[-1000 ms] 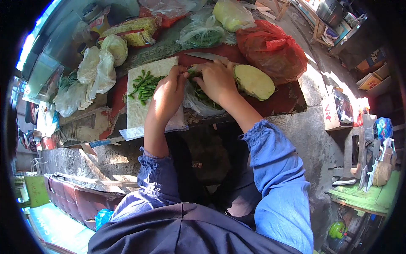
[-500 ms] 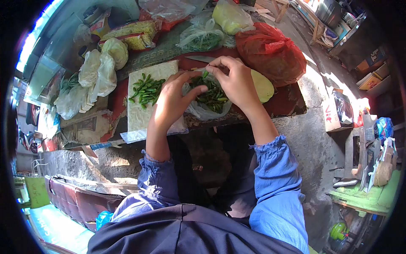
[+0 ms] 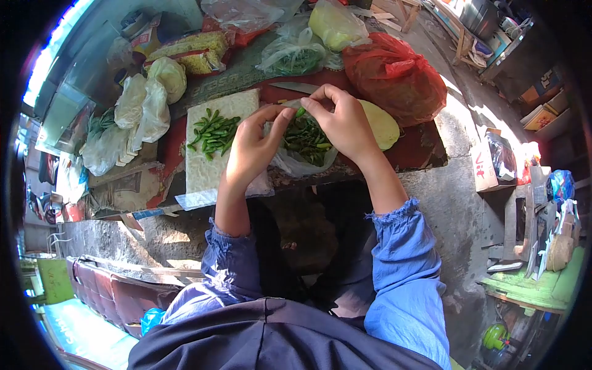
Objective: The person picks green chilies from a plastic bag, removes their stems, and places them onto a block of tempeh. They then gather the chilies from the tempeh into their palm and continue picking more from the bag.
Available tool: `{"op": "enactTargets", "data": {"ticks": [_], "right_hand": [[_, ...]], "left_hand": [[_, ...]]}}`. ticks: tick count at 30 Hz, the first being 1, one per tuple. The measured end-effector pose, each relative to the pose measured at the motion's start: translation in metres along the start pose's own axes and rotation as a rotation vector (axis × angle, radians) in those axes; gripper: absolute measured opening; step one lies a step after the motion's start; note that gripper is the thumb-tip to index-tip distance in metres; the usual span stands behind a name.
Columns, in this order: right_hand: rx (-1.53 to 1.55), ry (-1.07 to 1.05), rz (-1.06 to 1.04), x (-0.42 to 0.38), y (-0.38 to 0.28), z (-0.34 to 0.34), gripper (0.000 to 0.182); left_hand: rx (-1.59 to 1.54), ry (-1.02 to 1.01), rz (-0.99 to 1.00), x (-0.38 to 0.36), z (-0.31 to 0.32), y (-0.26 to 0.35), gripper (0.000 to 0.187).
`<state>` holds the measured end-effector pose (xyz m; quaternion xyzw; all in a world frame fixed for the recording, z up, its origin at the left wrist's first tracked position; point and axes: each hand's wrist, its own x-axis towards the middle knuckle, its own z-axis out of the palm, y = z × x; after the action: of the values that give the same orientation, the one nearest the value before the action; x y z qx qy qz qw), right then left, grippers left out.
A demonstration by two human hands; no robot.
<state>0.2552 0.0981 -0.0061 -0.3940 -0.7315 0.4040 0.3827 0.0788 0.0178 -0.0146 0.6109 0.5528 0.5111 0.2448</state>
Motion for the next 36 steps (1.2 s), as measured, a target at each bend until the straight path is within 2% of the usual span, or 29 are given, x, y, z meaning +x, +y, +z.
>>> {"op": "enactTargets", "data": {"ticks": [2, 5, 7, 8, 10, 14, 16, 19, 23, 26, 28, 29, 31, 33, 34, 36], "right_hand": [[-0.007, 0.003, -0.008, -0.001, -0.003, 0.0, 0.026], [-0.027, 0.015, -0.027, -0.001, -0.003, 0.0, 0.026], [-0.04, 0.024, -0.039, -0.002, -0.003, -0.001, 0.026], [-0.041, 0.031, -0.031, -0.001, -0.003, -0.002, 0.026], [-0.043, 0.039, -0.023, -0.001, -0.001, -0.003, 0.026], [-0.049, 0.048, -0.013, 0.0, 0.002, -0.006, 0.025], [-0.046, 0.047, -0.013, 0.001, 0.003, -0.007, 0.025], [-0.04, 0.05, -0.022, 0.001, 0.006, -0.007, 0.025], [-0.065, 0.027, -0.011, 0.001, 0.004, -0.009, 0.023], [-0.079, -0.034, -0.012, -0.001, 0.002, -0.008, 0.022], [-0.089, -0.071, -0.03, -0.002, 0.002, -0.006, 0.021], [-0.097, -0.07, -0.081, -0.002, 0.003, -0.004, 0.021], [-0.107, -0.07, -0.133, -0.004, -0.001, -0.001, 0.02], [-0.127, -0.053, -0.172, -0.006, -0.007, 0.001, 0.02], [-0.126, -0.055, -0.172, -0.006, -0.007, 0.001, 0.02], [0.024, -0.107, -0.057, -0.006, -0.005, -0.001, 0.021]], "left_hand": [[-0.004, -0.012, -0.021, 0.0, 0.0, 0.001, 0.023], [0.009, -0.017, 0.057, 0.0, -0.001, -0.004, 0.024], [0.085, -0.09, 0.111, -0.001, -0.005, -0.002, 0.04], [0.085, -0.089, 0.111, -0.002, -0.007, -0.004, 0.04], [0.28, -0.089, 0.186, -0.007, -0.01, -0.01, 0.057], [0.505, -0.139, 0.147, -0.02, -0.021, -0.009, 0.064], [0.475, -0.239, 0.055, -0.021, -0.028, -0.01, 0.063], [0.503, -0.249, 0.033, -0.025, -0.038, -0.013, 0.06], [0.472, -0.271, 0.086, -0.026, -0.049, -0.01, 0.058], [0.344, -0.224, 0.085, -0.017, -0.05, -0.002, 0.048], [0.273, -0.045, 0.108, -0.008, -0.037, 0.006, 0.036], [0.272, -0.043, 0.108, -0.006, -0.03, 0.007, 0.036], [0.035, -0.031, 0.062, -0.004, -0.015, 0.005, 0.027], [0.026, -0.002, -0.015, -0.003, -0.004, 0.008, 0.025], [0.017, 0.023, -0.092, -0.003, 0.001, 0.008, 0.024], [-0.019, 0.068, -0.07, -0.002, 0.005, 0.007, 0.021]]}}
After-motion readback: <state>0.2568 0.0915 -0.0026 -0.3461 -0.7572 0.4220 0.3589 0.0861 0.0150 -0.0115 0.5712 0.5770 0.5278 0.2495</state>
